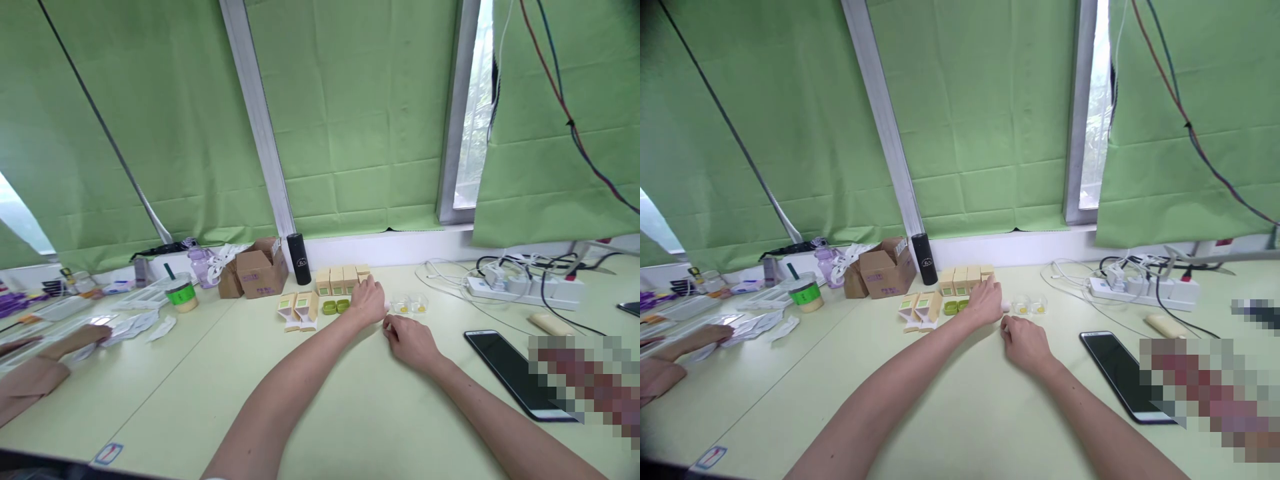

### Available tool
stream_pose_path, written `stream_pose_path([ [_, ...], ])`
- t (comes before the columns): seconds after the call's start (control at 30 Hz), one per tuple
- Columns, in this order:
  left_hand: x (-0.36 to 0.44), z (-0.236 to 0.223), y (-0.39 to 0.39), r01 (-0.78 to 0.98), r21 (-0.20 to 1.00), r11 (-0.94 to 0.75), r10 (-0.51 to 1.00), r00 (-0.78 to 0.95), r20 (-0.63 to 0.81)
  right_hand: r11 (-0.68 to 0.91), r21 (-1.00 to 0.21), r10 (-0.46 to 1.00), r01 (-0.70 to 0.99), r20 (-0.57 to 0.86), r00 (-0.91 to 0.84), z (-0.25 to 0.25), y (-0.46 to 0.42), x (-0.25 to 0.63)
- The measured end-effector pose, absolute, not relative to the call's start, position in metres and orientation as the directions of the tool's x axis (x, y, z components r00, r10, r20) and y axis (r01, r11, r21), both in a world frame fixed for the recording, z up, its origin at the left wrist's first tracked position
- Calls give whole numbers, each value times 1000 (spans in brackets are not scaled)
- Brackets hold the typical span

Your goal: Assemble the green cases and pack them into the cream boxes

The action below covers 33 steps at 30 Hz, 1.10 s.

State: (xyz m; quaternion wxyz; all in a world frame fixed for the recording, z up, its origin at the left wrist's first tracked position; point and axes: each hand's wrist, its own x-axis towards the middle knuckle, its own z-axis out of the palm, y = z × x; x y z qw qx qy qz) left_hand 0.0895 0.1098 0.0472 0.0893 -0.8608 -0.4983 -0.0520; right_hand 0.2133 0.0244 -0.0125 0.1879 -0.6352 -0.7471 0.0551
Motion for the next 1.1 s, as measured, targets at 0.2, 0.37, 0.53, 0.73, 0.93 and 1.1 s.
stream_pose_path([
  [0.2, 92, 40, 112, 886, -78, -457, 869, 463, 173, 179, -316, 972, 932, 203, -118, -12, 25, 213],
  [0.37, 94, 34, 118, 900, -58, -432, 883, 435, 180, 178, -313, 974, 933, 194, -121, -10, 24, 213],
  [0.53, 96, 31, 123, 909, -27, -416, 895, 414, 167, 182, -314, 973, 932, 195, -124, -10, 24, 213],
  [0.73, 99, 31, 128, 917, 10, -399, 906, 393, 157, 181, -313, 973, 932, 193, -125, -11, 25, 213],
  [0.93, 100, 30, 133, 918, 36, -395, 910, 386, 151, 190, -317, 971, 929, 203, -129, -12, 25, 214],
  [1.1, 102, 30, 137, 921, 50, -386, 916, 377, 136, 192, -319, 970, 928, 205, -131, -12, 25, 214],
])
